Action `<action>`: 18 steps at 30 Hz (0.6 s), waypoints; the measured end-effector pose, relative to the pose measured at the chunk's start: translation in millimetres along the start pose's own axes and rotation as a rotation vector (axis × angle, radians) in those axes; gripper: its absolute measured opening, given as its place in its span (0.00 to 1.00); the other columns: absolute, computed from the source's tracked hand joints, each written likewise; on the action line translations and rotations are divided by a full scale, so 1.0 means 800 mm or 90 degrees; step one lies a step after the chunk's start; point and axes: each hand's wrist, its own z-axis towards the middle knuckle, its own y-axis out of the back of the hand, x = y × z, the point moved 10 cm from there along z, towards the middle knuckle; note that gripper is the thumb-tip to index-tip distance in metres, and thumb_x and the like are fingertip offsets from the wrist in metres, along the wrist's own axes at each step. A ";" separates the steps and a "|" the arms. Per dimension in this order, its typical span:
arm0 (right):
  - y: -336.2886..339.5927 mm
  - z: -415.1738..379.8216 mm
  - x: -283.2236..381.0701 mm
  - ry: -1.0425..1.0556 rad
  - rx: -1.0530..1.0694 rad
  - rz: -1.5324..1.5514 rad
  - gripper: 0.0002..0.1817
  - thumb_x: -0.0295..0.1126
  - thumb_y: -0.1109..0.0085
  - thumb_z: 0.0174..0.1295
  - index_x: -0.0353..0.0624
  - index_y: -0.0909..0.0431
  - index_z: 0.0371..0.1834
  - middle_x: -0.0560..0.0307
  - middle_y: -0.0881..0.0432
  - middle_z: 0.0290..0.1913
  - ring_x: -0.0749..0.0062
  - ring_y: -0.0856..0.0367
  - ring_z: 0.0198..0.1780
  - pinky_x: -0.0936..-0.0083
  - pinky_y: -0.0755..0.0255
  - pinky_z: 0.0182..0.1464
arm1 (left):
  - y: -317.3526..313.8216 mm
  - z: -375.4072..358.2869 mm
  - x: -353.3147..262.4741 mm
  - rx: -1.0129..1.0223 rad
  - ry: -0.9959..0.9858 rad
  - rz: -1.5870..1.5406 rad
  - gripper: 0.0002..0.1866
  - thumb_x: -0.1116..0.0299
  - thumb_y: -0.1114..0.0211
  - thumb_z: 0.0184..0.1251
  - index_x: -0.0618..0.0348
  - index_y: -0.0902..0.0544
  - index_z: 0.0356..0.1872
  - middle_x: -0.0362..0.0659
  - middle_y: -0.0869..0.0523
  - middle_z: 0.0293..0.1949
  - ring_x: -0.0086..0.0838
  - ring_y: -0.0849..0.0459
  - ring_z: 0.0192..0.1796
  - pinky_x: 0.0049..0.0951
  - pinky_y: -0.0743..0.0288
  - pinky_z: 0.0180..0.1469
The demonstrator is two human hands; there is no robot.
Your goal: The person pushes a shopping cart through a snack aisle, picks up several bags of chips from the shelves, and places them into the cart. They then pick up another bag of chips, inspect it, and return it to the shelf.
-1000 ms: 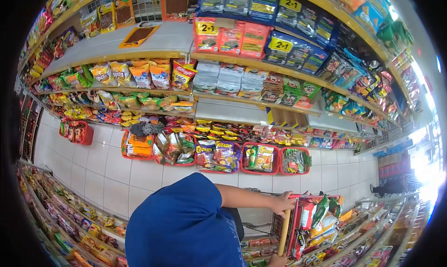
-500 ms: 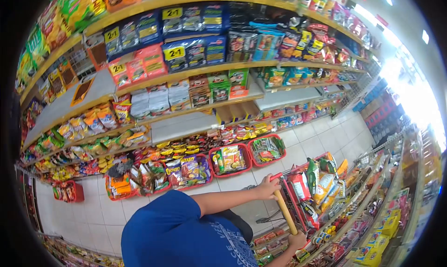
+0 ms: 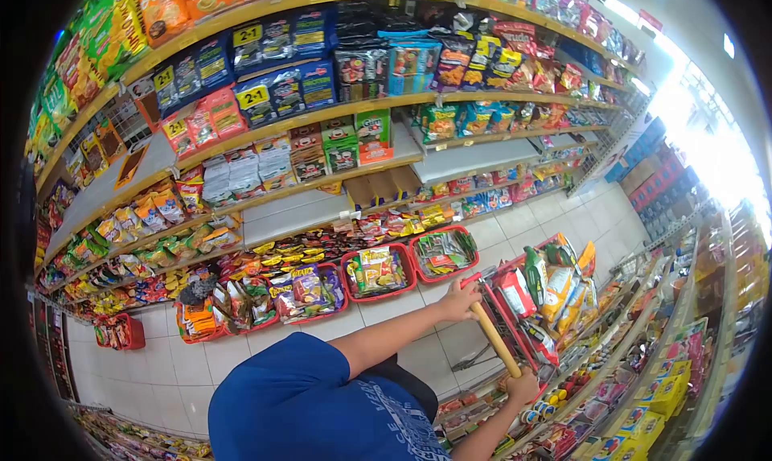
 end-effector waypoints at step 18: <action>-0.008 0.232 -0.012 0.012 0.025 -0.010 0.11 0.38 0.42 0.39 0.55 0.16 0.28 0.51 0.18 0.27 0.55 0.19 0.31 0.62 0.26 0.35 | -0.046 0.211 0.028 0.013 -0.020 0.032 0.29 0.47 0.31 0.46 0.47 0.26 0.49 0.45 0.37 0.55 0.60 0.50 0.60 0.62 0.52 0.60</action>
